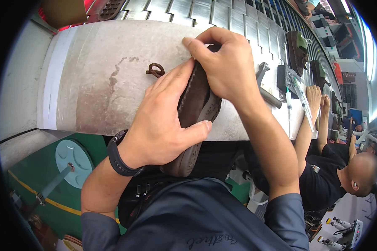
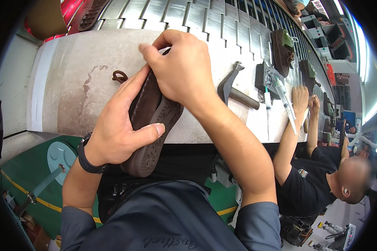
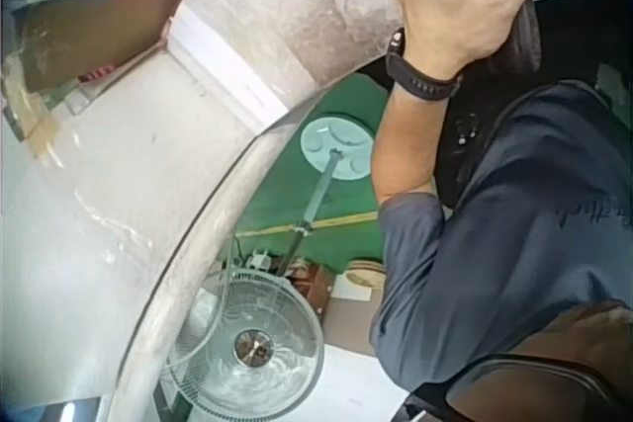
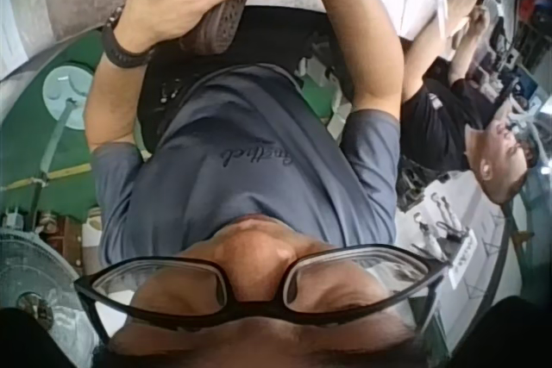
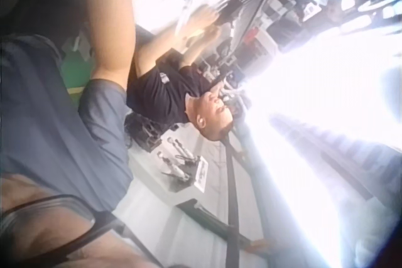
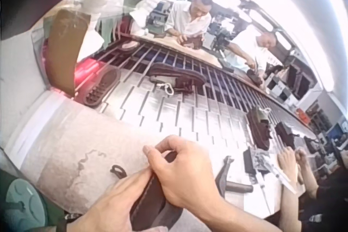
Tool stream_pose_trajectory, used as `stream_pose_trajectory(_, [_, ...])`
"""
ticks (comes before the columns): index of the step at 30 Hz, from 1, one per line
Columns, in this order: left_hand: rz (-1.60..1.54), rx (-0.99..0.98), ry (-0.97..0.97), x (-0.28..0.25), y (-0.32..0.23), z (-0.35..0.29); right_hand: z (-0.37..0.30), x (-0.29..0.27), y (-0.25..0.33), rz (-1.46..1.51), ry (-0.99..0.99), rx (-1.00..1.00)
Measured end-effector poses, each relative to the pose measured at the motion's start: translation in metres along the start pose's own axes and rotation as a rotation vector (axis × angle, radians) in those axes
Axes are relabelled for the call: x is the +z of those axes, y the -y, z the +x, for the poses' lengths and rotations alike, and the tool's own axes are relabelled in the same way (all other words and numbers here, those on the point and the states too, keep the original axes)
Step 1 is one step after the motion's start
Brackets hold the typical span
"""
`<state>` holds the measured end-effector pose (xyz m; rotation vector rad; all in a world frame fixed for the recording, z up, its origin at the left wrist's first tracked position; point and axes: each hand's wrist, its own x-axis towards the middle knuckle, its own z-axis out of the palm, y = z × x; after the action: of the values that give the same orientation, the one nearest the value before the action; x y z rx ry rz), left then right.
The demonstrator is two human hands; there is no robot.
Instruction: The person assembles shoes by pressing soles onto shoe uppers by hand, hammering along the edges with a hammer, and placing the shoes onto a conveyor belt.
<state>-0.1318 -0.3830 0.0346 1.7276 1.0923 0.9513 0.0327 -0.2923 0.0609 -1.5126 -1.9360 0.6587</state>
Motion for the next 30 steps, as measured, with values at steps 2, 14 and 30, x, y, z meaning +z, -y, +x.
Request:
stream_pose_trajectory(2, [-0.026,0.000,-0.009,-0.001,-0.001,0.001,-0.002,0.006,0.002,-0.106,-0.175,-0.137])
stream_pose_trajectory(14, [-0.151,-0.061,0.012,-0.004,-0.002,0.000,-0.009,0.004,-0.009,0.133,0.021,-0.199])
stream_pose_trajectory(30, [0.000,0.022,-0.046,0.001,0.013,-0.003,-0.014,0.015,-0.002,0.216,-0.115,-0.088])
